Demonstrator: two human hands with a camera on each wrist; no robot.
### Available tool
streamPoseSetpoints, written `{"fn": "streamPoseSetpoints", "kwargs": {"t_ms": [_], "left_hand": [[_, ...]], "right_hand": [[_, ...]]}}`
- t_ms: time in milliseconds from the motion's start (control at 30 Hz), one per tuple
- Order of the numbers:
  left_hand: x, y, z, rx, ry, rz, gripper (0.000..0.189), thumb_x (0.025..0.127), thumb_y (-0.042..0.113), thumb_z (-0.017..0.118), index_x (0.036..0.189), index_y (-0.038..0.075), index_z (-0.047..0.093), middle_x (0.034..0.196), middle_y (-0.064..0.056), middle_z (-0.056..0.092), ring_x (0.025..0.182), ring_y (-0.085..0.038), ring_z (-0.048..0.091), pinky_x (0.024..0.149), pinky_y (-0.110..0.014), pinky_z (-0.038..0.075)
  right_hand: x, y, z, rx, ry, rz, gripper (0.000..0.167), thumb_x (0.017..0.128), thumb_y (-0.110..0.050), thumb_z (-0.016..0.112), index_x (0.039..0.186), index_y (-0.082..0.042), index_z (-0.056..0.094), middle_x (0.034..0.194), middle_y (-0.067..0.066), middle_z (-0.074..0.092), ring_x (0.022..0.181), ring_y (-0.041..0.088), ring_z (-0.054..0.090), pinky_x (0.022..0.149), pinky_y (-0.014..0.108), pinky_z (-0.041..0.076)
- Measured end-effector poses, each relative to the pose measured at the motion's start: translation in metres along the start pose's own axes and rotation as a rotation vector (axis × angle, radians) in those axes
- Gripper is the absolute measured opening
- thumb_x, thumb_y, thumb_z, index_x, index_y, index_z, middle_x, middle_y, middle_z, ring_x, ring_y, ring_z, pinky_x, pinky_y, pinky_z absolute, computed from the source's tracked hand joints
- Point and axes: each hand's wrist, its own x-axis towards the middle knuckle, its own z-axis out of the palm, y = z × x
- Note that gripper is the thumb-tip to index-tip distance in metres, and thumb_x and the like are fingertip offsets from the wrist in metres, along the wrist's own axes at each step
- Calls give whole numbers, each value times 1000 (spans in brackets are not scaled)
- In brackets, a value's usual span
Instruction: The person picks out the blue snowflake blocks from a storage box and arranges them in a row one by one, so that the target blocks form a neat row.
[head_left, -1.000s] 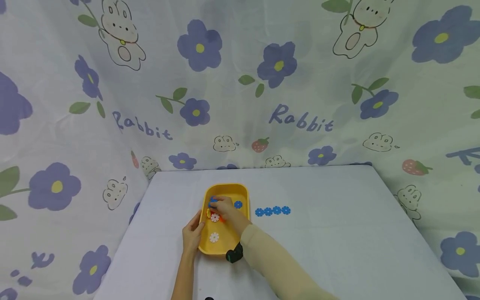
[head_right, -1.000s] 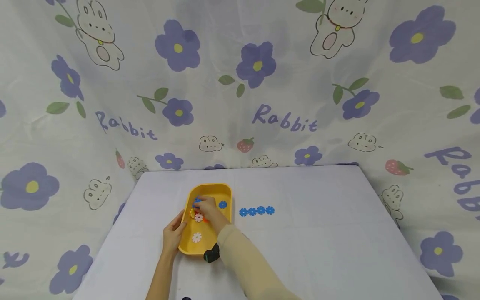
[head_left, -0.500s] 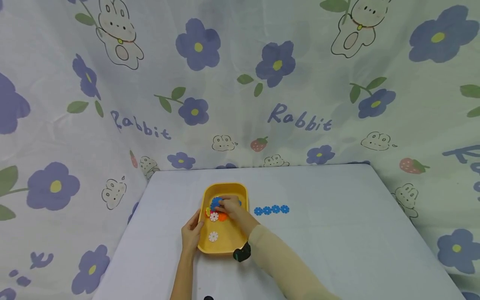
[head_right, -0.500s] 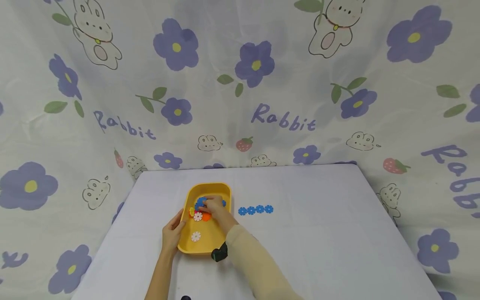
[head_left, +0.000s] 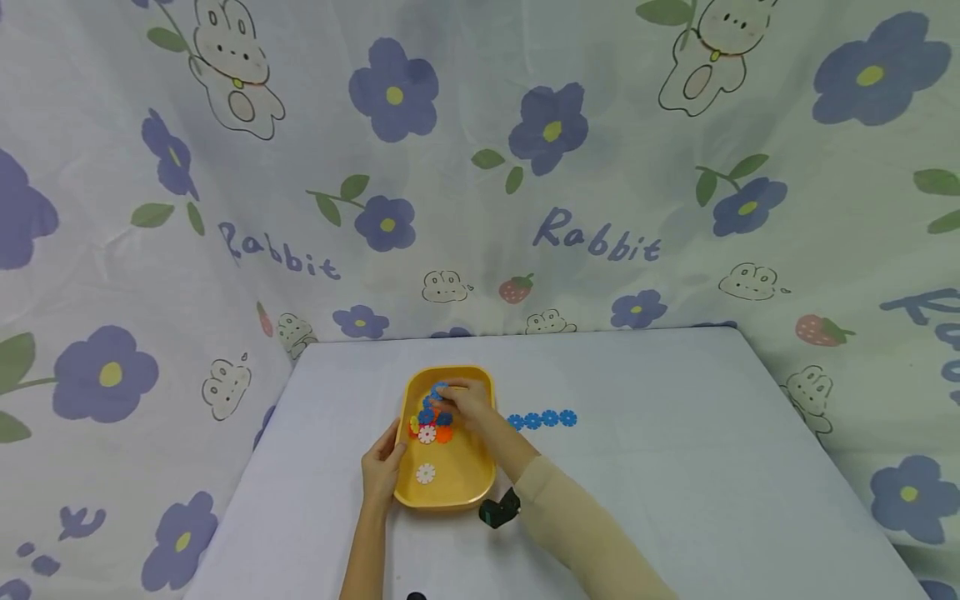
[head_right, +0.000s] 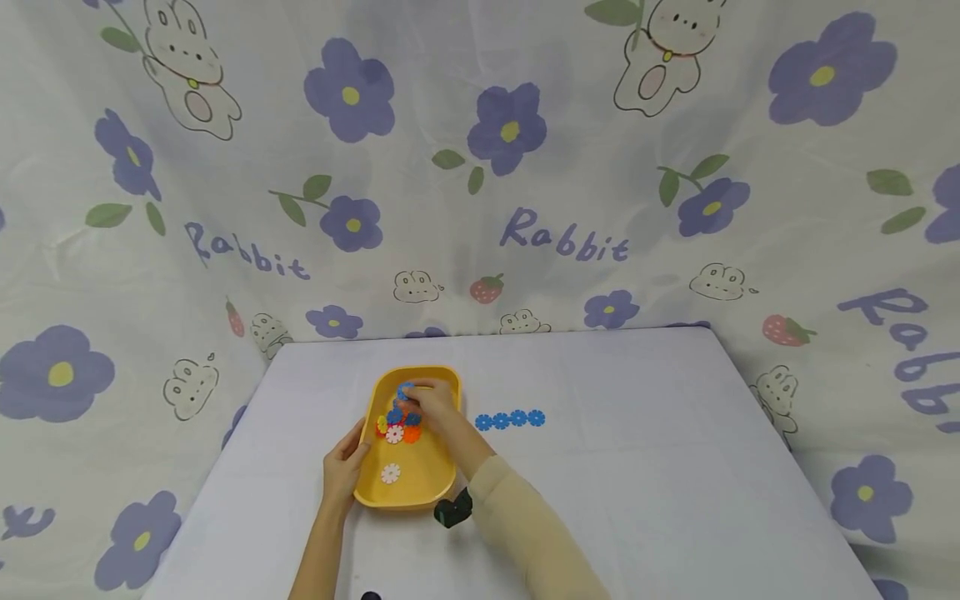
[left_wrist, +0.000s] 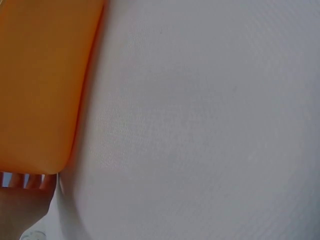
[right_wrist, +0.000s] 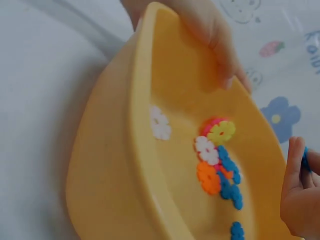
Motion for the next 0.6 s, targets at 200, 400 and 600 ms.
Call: {"fn": "streamPoseSetpoints", "kwargs": {"t_ms": [200,400,600], "left_hand": [[0,1,1,4,29,-4,45,92,-2,52,137,0,47,140,-18,45,128,-28,43,86,-5,43],[1,0,2,22,27,-5,45,92,1,52,137,1,47,140,-19,45,126,-27,45,85,-5,43],[2,-2,0,46,36,-2,45,92,2,53,137,1,47,140,-20,46,125,-28,47,84,-6,44]], "right_hand": [[-10,-20,-20,52,18,10,34,89,4,57,123,8,56,95,16,66,87,26,69,70,24,57],[-19,-36,-50,35,6,31,37,93,4,49,131,6,51,118,25,55,98,29,66,79,27,55],[-31,-46,-79,-31,9,27,38,96,0,46,134,4,49,109,20,60,96,24,67,81,26,54]]}}
